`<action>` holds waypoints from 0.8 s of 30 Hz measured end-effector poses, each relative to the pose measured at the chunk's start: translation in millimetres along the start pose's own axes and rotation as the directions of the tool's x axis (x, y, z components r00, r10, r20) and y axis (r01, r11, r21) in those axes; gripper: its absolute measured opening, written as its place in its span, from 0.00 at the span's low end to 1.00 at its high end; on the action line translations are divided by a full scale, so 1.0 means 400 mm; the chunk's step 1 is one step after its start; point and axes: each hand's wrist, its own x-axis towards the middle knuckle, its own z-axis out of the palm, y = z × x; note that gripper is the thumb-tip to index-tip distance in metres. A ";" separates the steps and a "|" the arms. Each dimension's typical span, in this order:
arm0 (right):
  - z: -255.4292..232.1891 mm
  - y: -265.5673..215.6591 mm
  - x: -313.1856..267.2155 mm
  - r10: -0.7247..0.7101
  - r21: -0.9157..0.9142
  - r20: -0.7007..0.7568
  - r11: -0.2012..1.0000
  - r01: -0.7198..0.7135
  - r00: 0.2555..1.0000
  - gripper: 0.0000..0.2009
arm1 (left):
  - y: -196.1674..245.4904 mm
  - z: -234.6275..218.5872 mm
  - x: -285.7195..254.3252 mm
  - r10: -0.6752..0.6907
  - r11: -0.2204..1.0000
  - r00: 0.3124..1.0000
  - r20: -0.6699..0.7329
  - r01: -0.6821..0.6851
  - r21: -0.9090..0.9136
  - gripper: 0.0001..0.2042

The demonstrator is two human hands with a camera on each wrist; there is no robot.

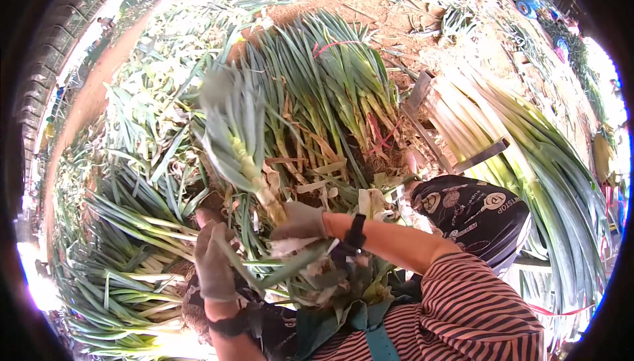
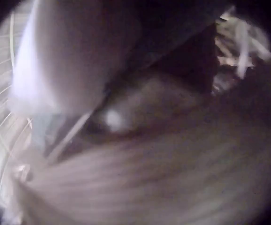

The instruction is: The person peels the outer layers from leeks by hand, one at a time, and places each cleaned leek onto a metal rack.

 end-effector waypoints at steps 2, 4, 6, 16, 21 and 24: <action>0.036 -0.098 -0.029 0.268 0.207 -0.089 0.947 -0.245 0.959 0.18 | -0.006 0.024 -0.002 0.045 0.999 0.998 0.042 -0.045 -0.007 0.16; 0.069 -0.212 -0.056 0.256 -0.053 -0.115 0.963 -0.263 0.960 0.21 | -0.030 0.034 0.004 0.076 0.993 0.996 0.038 -0.072 -0.095 0.18; 0.096 -0.252 -0.074 0.189 -0.115 -0.153 0.971 -0.208 0.970 0.24 | -0.014 0.030 0.003 0.192 0.952 0.977 -0.089 -0.208 -0.225 0.12; 0.136 -0.223 -0.247 0.127 0.003 -0.511 0.989 -0.146 0.850 0.16 | 0.107 0.051 -0.135 0.347 0.813 0.911 -0.222 -0.410 -0.413 0.17; 0.131 -0.223 -0.315 0.028 -0.031 -0.605 0.998 -0.059 0.796 0.12 | 0.088 0.077 -0.171 0.178 0.811 0.978 -0.105 -0.206 -0.548 0.13; 0.134 -0.246 -0.319 -0.003 -0.029 -0.606 0.999 -0.019 0.795 0.12 | 0.101 0.089 -0.201 0.561 0.772 0.819 0.118 -0.569 0.281 0.11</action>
